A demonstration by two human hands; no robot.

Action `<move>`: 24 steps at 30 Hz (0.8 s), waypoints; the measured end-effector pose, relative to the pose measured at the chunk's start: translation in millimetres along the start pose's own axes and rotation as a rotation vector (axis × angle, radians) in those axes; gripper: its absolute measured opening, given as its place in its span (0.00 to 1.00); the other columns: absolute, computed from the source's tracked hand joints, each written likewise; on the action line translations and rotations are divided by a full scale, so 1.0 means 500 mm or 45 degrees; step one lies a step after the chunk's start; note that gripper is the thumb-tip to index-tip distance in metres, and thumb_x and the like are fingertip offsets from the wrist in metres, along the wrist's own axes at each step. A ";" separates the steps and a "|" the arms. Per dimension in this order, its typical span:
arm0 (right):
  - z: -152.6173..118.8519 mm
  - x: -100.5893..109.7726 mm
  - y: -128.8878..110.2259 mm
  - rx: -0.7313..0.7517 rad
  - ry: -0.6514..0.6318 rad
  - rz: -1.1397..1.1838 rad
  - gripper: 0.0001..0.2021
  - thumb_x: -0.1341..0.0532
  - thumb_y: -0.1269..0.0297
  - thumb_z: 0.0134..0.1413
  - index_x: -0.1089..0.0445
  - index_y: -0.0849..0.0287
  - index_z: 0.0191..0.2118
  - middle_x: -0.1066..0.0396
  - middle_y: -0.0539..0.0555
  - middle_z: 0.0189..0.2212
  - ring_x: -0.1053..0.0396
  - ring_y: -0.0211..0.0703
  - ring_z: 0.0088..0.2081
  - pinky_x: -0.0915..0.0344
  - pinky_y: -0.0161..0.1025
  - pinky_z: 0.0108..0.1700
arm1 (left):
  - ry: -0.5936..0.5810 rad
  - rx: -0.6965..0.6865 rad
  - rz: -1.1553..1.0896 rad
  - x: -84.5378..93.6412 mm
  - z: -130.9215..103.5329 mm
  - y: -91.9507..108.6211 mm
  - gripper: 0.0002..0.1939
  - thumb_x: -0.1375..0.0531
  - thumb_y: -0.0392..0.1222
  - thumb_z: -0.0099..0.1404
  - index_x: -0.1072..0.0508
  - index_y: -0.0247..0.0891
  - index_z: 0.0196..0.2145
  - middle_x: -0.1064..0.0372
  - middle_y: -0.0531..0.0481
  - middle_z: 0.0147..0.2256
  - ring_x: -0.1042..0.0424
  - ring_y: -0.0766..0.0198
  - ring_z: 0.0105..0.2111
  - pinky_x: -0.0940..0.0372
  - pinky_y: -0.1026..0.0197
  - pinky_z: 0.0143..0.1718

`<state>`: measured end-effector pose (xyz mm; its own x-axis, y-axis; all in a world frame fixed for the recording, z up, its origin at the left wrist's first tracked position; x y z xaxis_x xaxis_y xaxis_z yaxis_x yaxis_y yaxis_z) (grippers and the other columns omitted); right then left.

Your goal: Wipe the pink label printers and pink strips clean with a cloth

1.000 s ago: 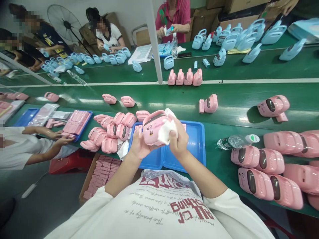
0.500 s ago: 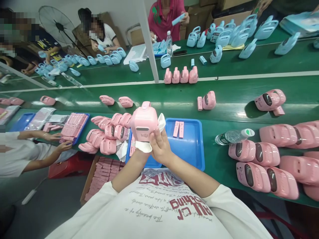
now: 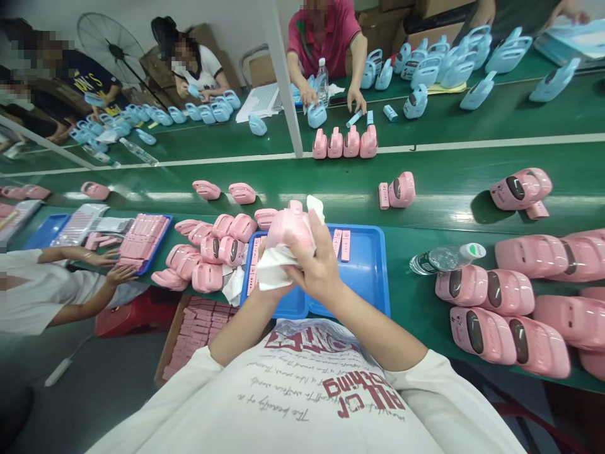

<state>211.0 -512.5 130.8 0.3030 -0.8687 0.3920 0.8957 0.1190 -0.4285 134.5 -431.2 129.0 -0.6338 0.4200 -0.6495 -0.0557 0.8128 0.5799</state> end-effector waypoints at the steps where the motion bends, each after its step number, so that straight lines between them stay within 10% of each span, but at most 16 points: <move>1: 0.006 0.003 0.007 -0.056 -0.004 0.068 0.32 0.50 0.54 0.62 0.62 0.49 0.68 0.57 0.59 0.67 0.53 0.56 0.66 0.43 0.58 0.61 | 0.008 0.003 -0.072 0.002 0.001 -0.002 0.26 0.50 0.60 0.60 0.27 0.36 0.42 0.24 0.47 0.36 0.27 0.55 0.41 0.32 0.59 0.39; 9: 0.001 0.019 0.102 -0.952 -0.476 0.648 0.25 0.51 0.45 0.59 0.30 0.61 0.47 0.25 0.57 0.38 0.28 0.47 0.39 0.31 0.42 0.37 | -0.117 -0.261 0.219 0.065 0.027 0.001 0.31 0.34 0.51 0.47 0.29 0.36 0.48 0.24 0.46 0.39 0.26 0.55 0.40 0.33 0.59 0.40; 17: -0.041 0.102 0.189 -1.251 -0.980 0.366 0.09 0.41 0.58 0.34 0.38 0.58 0.21 0.38 0.47 0.18 0.40 0.37 0.23 0.45 0.33 0.24 | -0.527 -0.200 1.293 0.105 0.128 -0.057 0.43 0.28 0.45 0.42 0.35 0.37 0.56 0.32 0.41 0.52 0.32 0.50 0.51 0.36 0.55 0.50; 24: -0.097 0.161 0.258 -1.419 -0.882 -0.200 0.06 0.42 0.62 0.29 0.40 0.56 0.19 0.39 0.48 0.15 0.43 0.38 0.21 0.51 0.34 0.23 | -0.299 -0.003 1.959 0.129 0.288 -0.155 0.33 0.38 0.45 0.60 0.40 0.30 0.59 0.42 0.29 0.57 0.38 0.42 0.56 0.44 0.45 0.56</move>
<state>335.1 -590.5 67.5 0.6220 -0.3730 0.6885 0.2915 -0.7058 -0.6457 209.0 -409.1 -28.6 0.0511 0.8699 0.4906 0.5099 -0.4451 0.7361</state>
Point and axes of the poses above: each hand's wrist, its own z-axis towards the middle knuckle, its own x-axis out of the back of the hand, y = z × x, the point moved 1 cm from there along z, towards the middle knuckle
